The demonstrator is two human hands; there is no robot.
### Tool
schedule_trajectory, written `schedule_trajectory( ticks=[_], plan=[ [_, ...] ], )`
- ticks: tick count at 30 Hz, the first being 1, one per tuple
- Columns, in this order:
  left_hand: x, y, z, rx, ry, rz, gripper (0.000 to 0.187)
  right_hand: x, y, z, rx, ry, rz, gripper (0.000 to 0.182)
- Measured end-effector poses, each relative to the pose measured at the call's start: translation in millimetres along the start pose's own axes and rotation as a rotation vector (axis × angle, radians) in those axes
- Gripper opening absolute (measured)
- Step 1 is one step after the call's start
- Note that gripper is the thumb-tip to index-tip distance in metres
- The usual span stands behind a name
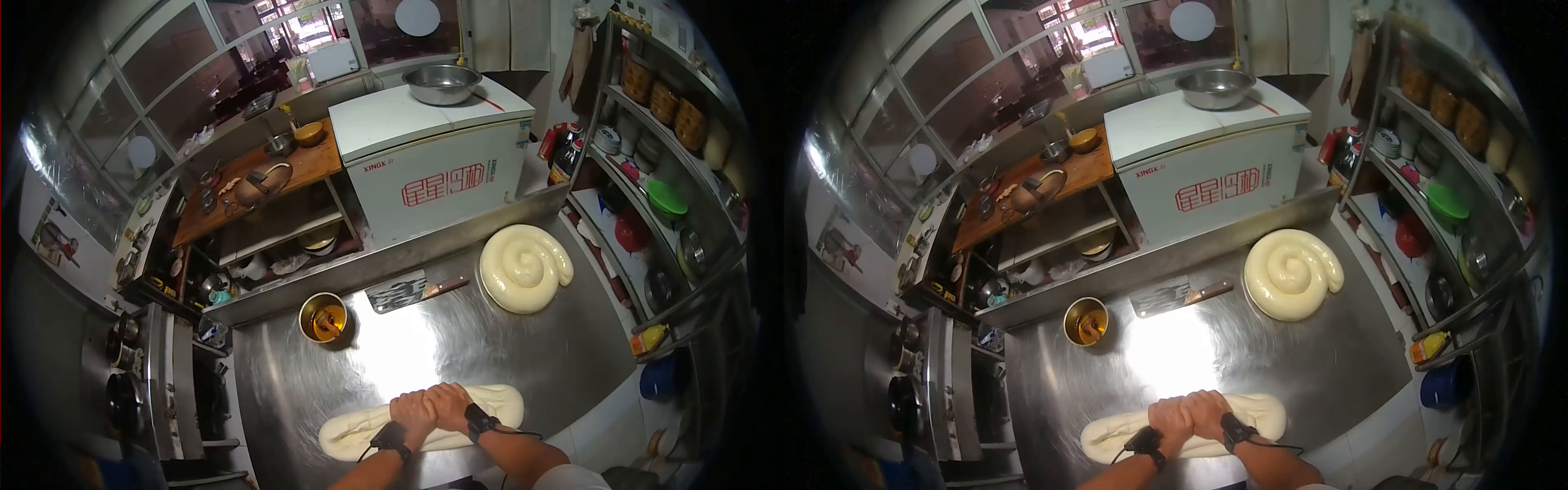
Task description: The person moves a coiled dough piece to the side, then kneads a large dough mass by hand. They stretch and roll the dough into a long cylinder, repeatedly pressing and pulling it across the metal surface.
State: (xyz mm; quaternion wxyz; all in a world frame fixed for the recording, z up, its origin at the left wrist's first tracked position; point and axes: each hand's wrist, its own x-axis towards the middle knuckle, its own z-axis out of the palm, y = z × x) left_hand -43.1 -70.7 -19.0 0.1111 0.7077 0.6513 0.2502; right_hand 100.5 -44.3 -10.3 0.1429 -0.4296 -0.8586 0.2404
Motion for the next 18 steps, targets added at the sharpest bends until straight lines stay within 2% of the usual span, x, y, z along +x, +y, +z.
schedule_trajectory(
  ticks=[1, 3, 6, 8, 9, 11, 12, 13, 15, 17, 18],
  plan=[
    [9.0, 5.4, -9.6, 0.131, -0.140, -0.038, 0.023, 4.7, 3.4, -0.1, 0.015, -0.040, 0.011, 0.022],
    [16.6, 4.1, -3.1, 0.124, -0.080, -0.041, 0.027, 13.6, 2.2, -10.1, -0.017, -0.066, 0.031, 0.027],
    [22.5, 6.3, -6.4, 0.138, -0.080, -0.113, 0.030, 24.0, 5.5, -6.5, 0.032, 0.086, 0.008, 0.033],
    [19.9, 8.7, -10.7, 0.141, -0.134, -0.070, 0.036, 21.9, -2.4, -5.1, -0.426, 0.462, -0.036, 0.029],
    [16.1, 10.3, -14.1, 0.140, -0.134, -0.066, 0.036, 17.9, -7.8, -13.5, -0.429, 0.464, -0.033, 0.029],
    [-0.4, 21.3, -27.9, 0.208, -0.139, 0.042, 0.038, -3.6, -46.0, -62.6, -0.211, -0.399, 0.205, 0.044],
    [-18.2, 33.5, -41.6, 0.148, -0.222, 0.041, 0.036, -38.8, -57.4, -75.5, -0.261, -0.261, 0.015, 0.033],
    [-33.2, 46.6, -51.8, 0.149, -0.226, 0.038, 0.036, -59.5, -62.3, -78.9, -0.257, -0.264, 0.014, 0.033],
    [-72.5, 70.0, -56.4, 0.003, -0.093, 0.138, 0.024, -104.2, -71.8, -59.0, -0.072, 0.111, 0.035, 0.022],
    [-100.6, 86.7, -50.5, -0.026, 0.022, 0.143, 0.019, -133.6, -67.7, -29.8, -0.084, 0.377, -0.063, 0.015],
    [-101.9, 81.3, -32.6, -0.025, 0.020, 0.141, 0.019, -130.6, -62.1, -25.2, -0.082, 0.374, -0.063, 0.015]
  ],
)
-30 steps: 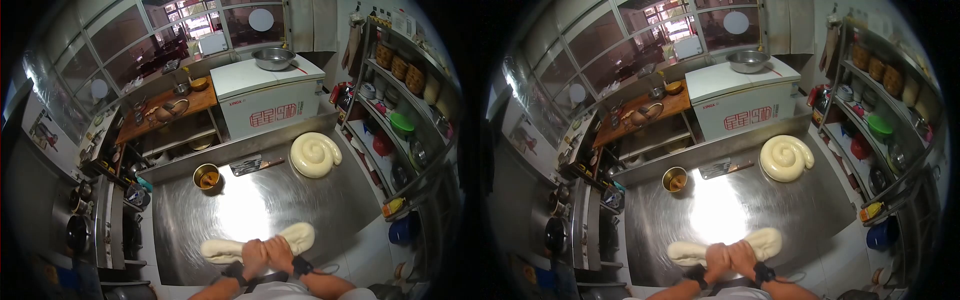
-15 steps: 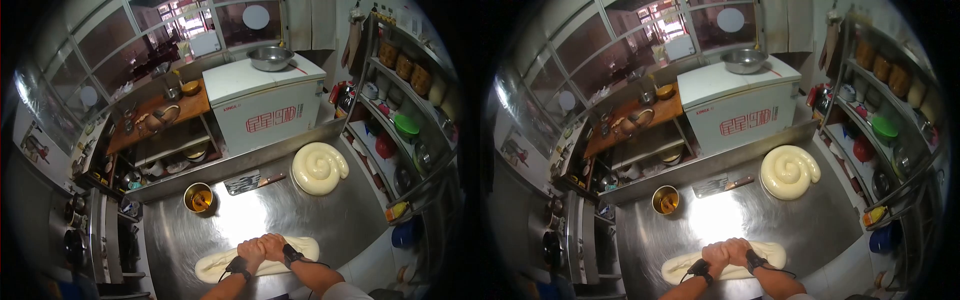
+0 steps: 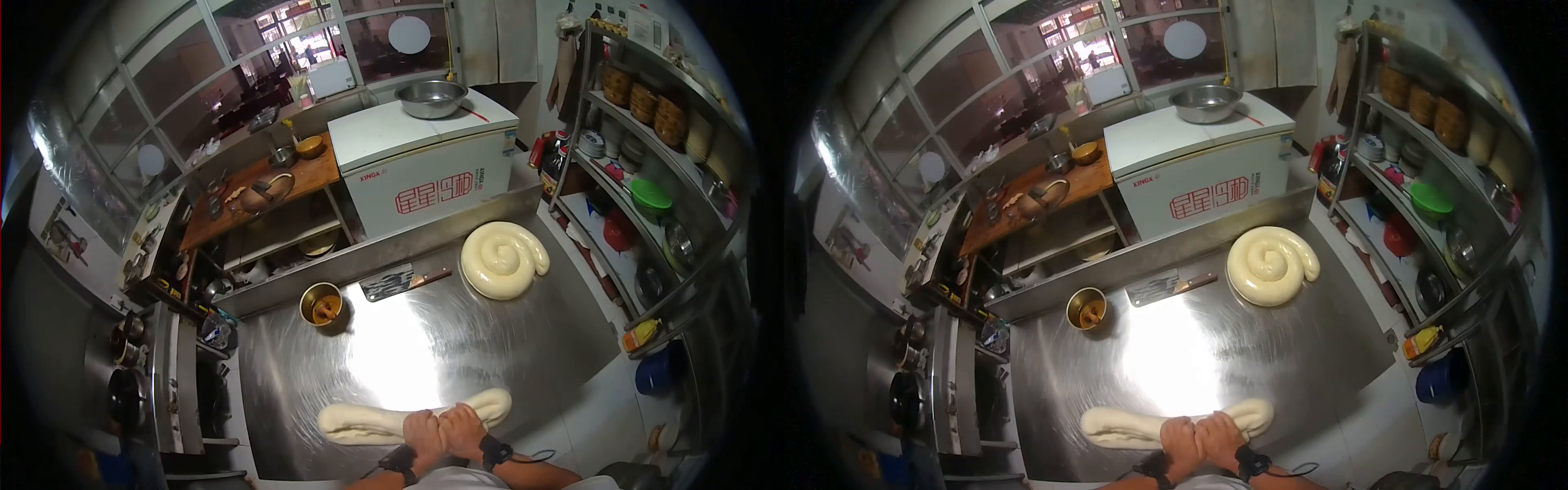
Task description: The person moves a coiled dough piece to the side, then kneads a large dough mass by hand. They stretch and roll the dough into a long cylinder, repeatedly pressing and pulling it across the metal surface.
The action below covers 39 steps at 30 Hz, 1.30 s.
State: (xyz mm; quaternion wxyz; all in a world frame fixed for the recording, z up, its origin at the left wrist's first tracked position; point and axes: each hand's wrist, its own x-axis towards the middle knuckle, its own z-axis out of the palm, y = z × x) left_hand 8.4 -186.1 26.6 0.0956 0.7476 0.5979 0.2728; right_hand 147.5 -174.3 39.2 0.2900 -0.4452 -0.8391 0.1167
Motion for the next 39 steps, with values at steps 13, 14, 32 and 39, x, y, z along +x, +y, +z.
schedule_trajectory(
  ticks=[13, 14, 32, 39],
  plan=[
    [125.0, -53.3, 43.8, 0.159, -0.147, -0.224, 0.023, 108.2, 118.9, 61.8, 0.157, -0.376, 0.079, 0.020],
    [129.7, -52.2, 44.6, 0.159, -0.119, -0.212, 0.023, 111.9, 120.9, 62.3, 0.165, -0.314, 0.056, 0.022],
    [-16.7, -9.2, 53.6, 0.050, -0.082, -0.025, 0.040, -22.6, 32.3, 25.8, -0.160, -0.131, 0.067, 0.035],
    [107.5, -30.9, 46.5, -0.037, -0.552, -0.130, 0.043, 62.7, 102.0, 38.1, 0.075, -0.110, 0.197, 0.029]
  ],
)
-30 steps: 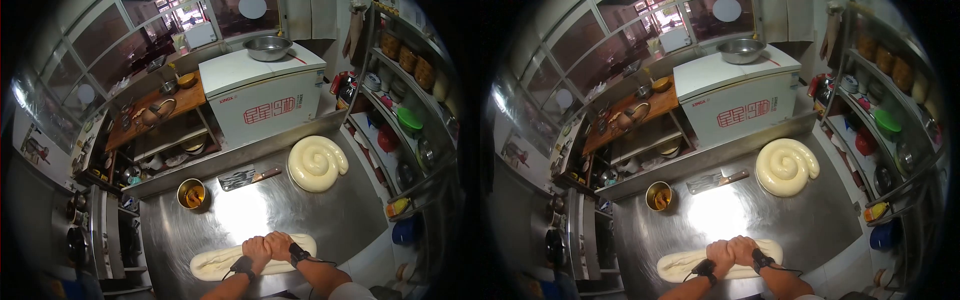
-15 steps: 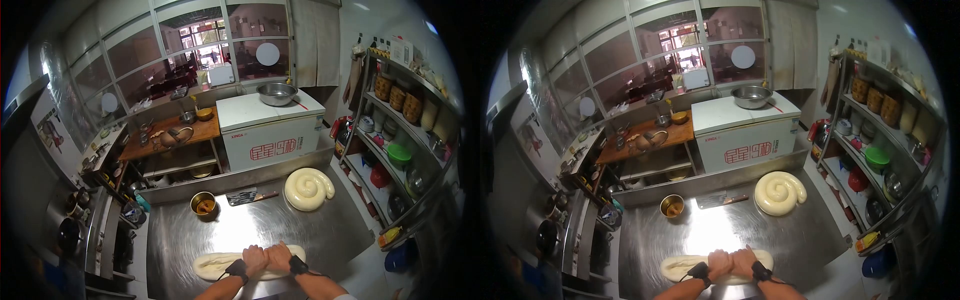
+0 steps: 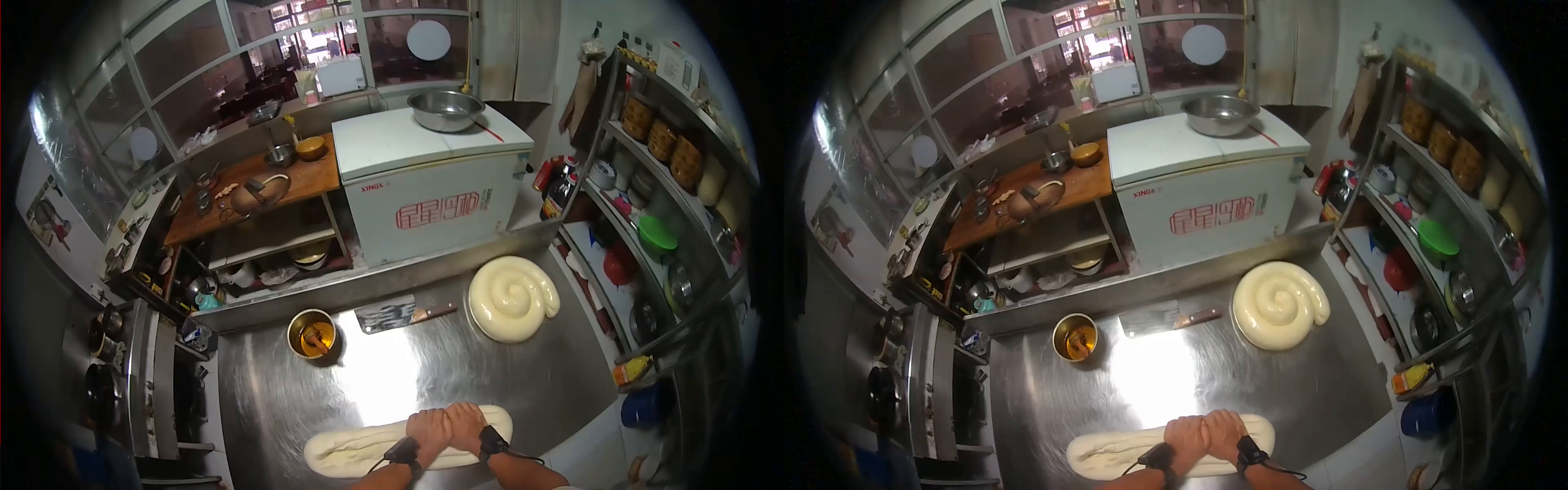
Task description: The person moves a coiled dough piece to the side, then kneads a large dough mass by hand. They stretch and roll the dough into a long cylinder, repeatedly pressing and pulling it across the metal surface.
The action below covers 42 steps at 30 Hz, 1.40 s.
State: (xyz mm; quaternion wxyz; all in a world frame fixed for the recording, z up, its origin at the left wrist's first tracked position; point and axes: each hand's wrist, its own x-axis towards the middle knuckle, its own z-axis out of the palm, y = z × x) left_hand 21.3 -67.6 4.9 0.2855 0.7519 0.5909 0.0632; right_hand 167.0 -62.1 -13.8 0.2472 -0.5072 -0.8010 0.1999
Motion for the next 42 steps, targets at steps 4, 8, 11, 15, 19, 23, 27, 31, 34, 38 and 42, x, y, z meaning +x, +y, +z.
schedule_trajectory(
  ticks=[4, 8, 11, 15, 19, 23, 27, 31, 34, 38, 42],
  plan=[
    [32.5, 2.8, -9.2, 0.020, 0.318, -0.059, 0.034, 30.8, 17.2, 0.9, 0.037, -0.080, 0.050, 0.030],
    [45.6, -6.8, 1.9, 0.020, 0.380, -0.065, 0.032, 54.8, 20.6, -6.2, -0.135, 0.095, -0.162, 0.028],
    [24.5, 1.9, -10.0, 0.198, 0.429, 0.000, 0.037, 45.9, 14.2, -5.8, -0.221, 0.183, -0.303, 0.026],
    [-14.2, 14.7, -21.6, 0.268, 0.385, 0.090, 0.038, 9.1, -8.6, -33.5, -0.403, -0.386, -0.170, 0.036],
    [-68.6, 44.0, -11.8, 0.084, 0.486, 0.104, 0.026, -45.4, -42.8, -50.4, -0.382, -0.180, -0.266, 0.036],
    [-86.7, 37.5, 78.6, 0.079, 0.786, 0.123, 0.029, -68.5, -40.0, -25.1, -0.393, -0.106, -0.294, 0.035],
    [-37.6, 25.6, 64.2, 0.047, 0.637, 0.097, 0.036, -20.1, -18.9, -14.0, -0.318, -0.129, -0.239, 0.035],
    [26.6, 23.9, 14.8, 0.090, 0.416, -0.018, 0.030, 38.2, -2.6, -17.7, -0.227, -0.239, -0.132, 0.035],
    [54.9, 16.6, 6.3, 0.105, 0.366, -0.084, 0.028, 65.8, 2.6, -13.8, -0.159, -0.305, -0.077, 0.035],
    [66.2, 10.0, 5.3, 0.122, 0.306, -0.124, 0.030, 73.8, 11.9, -18.0, -0.073, -0.340, -0.033, 0.035],
    [56.9, 6.1, 8.4, 0.143, 0.263, -0.112, 0.036, 55.4, 14.8, -41.6, -0.048, -0.327, -0.033, 0.034]
  ],
)
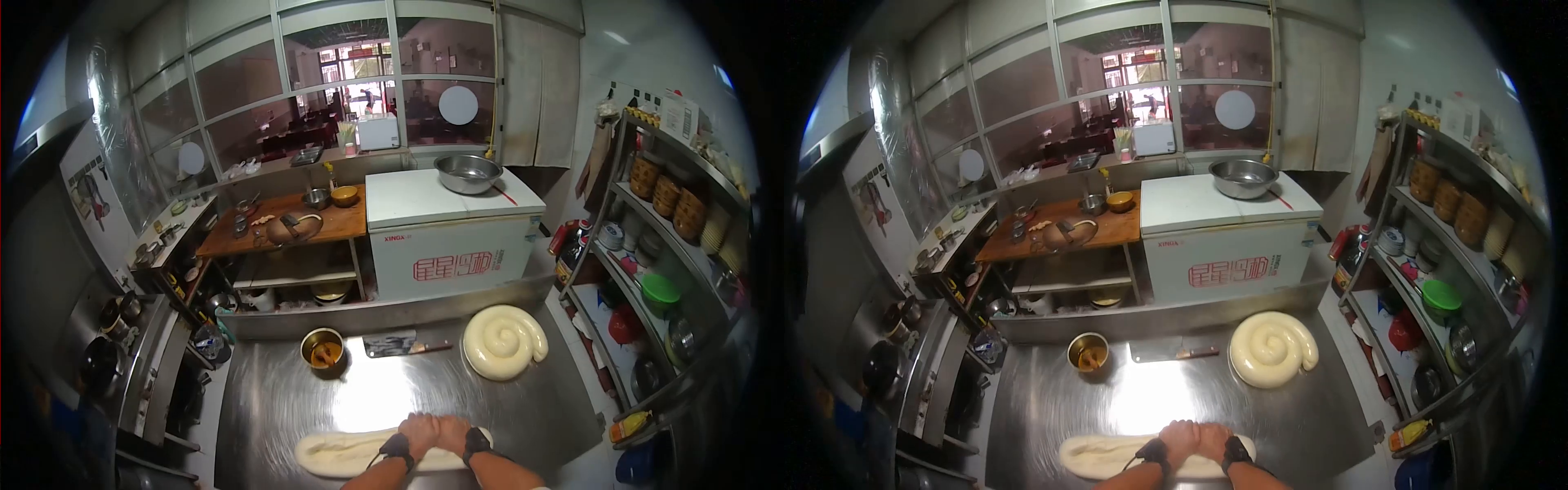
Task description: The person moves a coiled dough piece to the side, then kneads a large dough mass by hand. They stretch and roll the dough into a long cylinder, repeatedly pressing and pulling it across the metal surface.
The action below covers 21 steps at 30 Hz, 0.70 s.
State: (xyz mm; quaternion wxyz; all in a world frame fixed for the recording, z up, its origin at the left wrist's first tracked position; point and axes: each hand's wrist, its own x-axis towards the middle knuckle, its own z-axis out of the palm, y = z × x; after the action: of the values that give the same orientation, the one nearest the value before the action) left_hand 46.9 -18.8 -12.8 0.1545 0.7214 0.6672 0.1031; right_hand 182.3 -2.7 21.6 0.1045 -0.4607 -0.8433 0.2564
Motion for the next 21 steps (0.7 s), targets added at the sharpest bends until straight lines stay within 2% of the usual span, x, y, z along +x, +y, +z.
schedule_trajectory(
  ticks=[1, 2, 4, 6, 8, 10, 11, 13, 15, 18, 21],
  plan=[
    [-10.8, 1.1, -3.2, 0.026, 0.114, 0.057, 0.040, -10.7, -3.7, -0.6, -0.011, 0.010, -0.005, 0.034],
    [-21.1, 4.6, -8.1, 0.023, 0.113, 0.061, 0.040, -22.0, -7.5, -1.4, -0.013, 0.011, -0.002, 0.034],
    [-44.3, 7.8, -15.5, 0.111, 0.156, 0.197, 0.036, -42.4, -16.4, 3.6, -0.135, 0.017, -0.072, 0.034],
    [-75.3, 24.7, -49.7, 0.034, 0.117, 0.190, 0.031, -76.7, -43.9, -22.9, -0.172, -0.073, -0.058, 0.032],
    [-104.1, 36.8, -67.1, 0.044, 0.135, 0.373, 0.030, -116.0, -50.9, -11.4, -0.184, 0.052, -0.134, 0.032],
    [-129.4, 39.8, -32.9, -0.079, 0.371, 0.277, 0.033, -139.8, -51.0, 12.5, -0.228, 0.157, -0.174, 0.032],
    [-137.0, 40.5, -17.7, -0.127, 0.420, 0.273, 0.033, -146.1, -49.9, 24.7, -0.254, 0.200, -0.182, 0.032],
    [-140.1, 39.3, 12.2, -0.148, 0.407, 0.243, 0.033, -141.5, -41.6, 41.1, -0.282, 0.223, -0.159, 0.032],
    [-119.4, 37.0, 15.8, -0.142, 0.356, 0.231, 0.033, -126.6, -26.4, 45.7, -0.260, 0.210, -0.131, 0.032],
    [-69.0, 34.5, -2.5, -0.088, 0.206, 0.195, 0.033, -93.7, 0.4, 36.8, -0.183, 0.176, -0.068, 0.032],
    [-32.5, 32.5, -9.1, -0.051, 0.142, 0.147, 0.033, -59.0, 24.8, 29.1, -0.078, 0.114, 0.000, 0.031]
  ],
)
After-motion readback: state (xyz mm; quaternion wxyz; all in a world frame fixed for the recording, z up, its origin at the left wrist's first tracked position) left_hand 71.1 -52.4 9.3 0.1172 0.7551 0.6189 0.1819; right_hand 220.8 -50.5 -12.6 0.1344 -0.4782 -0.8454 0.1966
